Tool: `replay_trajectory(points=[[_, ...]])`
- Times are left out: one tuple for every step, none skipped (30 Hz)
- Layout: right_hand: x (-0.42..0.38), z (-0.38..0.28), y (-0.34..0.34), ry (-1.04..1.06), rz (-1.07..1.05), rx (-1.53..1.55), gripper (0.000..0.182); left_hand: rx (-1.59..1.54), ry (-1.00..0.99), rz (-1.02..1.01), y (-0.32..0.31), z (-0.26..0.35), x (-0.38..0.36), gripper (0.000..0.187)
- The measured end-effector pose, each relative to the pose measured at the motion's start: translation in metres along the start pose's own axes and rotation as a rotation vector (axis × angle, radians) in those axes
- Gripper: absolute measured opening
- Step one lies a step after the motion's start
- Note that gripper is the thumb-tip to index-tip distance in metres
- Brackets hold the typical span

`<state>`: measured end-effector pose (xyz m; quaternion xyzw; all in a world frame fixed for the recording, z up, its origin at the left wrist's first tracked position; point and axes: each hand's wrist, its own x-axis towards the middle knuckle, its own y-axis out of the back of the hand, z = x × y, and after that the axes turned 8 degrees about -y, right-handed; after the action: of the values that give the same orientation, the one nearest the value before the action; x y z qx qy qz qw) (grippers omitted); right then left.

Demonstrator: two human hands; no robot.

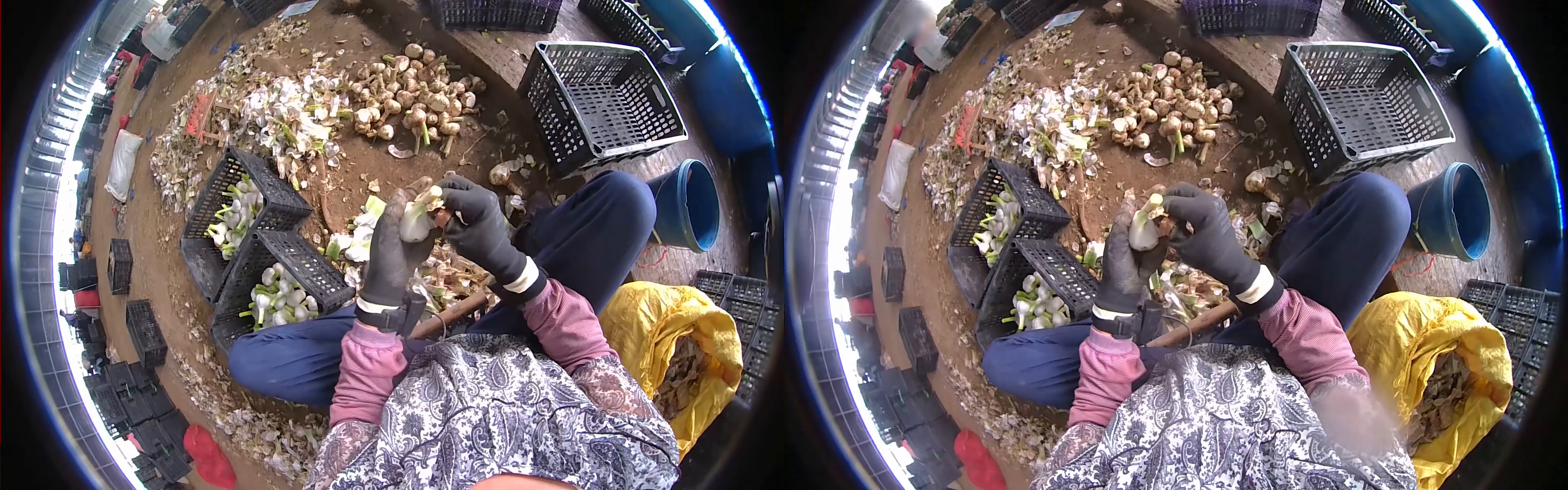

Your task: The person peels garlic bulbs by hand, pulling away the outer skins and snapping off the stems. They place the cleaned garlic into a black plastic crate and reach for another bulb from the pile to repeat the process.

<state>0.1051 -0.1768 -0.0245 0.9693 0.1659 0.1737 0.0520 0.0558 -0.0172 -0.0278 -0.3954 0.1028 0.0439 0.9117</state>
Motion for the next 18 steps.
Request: replay_trajectory(points=[[0.0, 0.003, -0.002, -0.041, -0.005, 0.113, 0.012, -0.056, 0.055, -0.005, 0.004, 0.002, 0.001, 0.051], [0.0, 0.007, -0.004, -0.083, -0.008, 0.227, 0.013, -0.106, 0.064, -0.075, 0.005, 0.001, 0.002, 0.051], [-0.002, 0.009, -0.008, -0.171, 0.006, 0.381, 0.028, -0.154, 0.076, -0.145, 0.006, 0.001, 0.003, 0.051], [-0.004, 0.009, -0.007, -0.325, -0.002, 0.489, 0.028, -0.201, 0.09, -0.215, 0.006, 0.001, 0.004, 0.051], [-0.006, 0.008, -0.003, -0.481, -0.009, 0.595, 0.028, -0.277, 0.103, -0.292, 0.017, -0.004, 0.007, 0.052], [-0.008, 0.007, 0.001, -0.637, -0.015, 0.699, 0.029, -0.328, 0.122, -0.3, 0.018, -0.007, 0.004, 0.057], [-0.006, 0.019, 0.007, -0.525, 0.081, 0.447, 0.031, -0.349, 0.122, -0.276, 0.015, -0.01, -0.002, 0.063], [-0.002, 0.031, 0.012, -0.525, 0.18, 0.544, 0.028, -0.331, 0.117, -0.242, 0.012, -0.011, -0.007, 0.07], [0.005, 0.035, 0.016, -0.516, 0.28, 0.639, 0.026, -0.302, 0.092, -0.193, 0.012, -0.013, -0.013, 0.078], [0.01, 0.022, 0.017, -0.654, 0.381, 0.852, 0.022, -0.179, 0.035, -0.173, 0.02, -0.015, -0.013, 0.08], [0.004, 0.033, 0.02, -0.665, 0.135, 0.728, 0.016, -0.053, -0.017, -0.148, 0.029, -0.018, -0.014, 0.082], [-0.004, 0.045, 0.02, -0.669, -0.107, 0.597, 0.017, -0.008, -0.059, -0.173, 0.017, -0.002, -0.017, 0.075], [-0.01, 0.041, 0.013, -0.664, -0.336, 0.15, 0.041, 0.037, -0.102, -0.196, 0.005, 0.013, -0.019, 0.075], [-0.015, 0.036, 0.01, -0.326, -0.508, -0.196, 0.061, 0.218, -0.174, -0.162, 0.014, 0.016, -0.021, 0.075], [-0.016, 0.029, 0.011, -0.329, -0.523, -0.149, 0.062, 0.402, -0.245, -0.123, 0.021, 0.02, -0.022, 0.075], [-0.017, 0.026, 0.01, -0.334, -0.537, -0.097, 0.064, 0.59, -0.311, -0.083, 0.026, 0.022, -0.025, 0.076], [-0.014, 0.038, 0.008, -0.156, -0.498, -0.014, 0.077, 0.664, -0.371, -0.083, 0.027, 0.018, -0.025, 0.072], [-0.008, 0.029, 0.005, -0.11, -0.435, 0.04, 0.08, 0.74, -0.431, -0.079, 0.019, 0.018, -0.024, 0.069]])
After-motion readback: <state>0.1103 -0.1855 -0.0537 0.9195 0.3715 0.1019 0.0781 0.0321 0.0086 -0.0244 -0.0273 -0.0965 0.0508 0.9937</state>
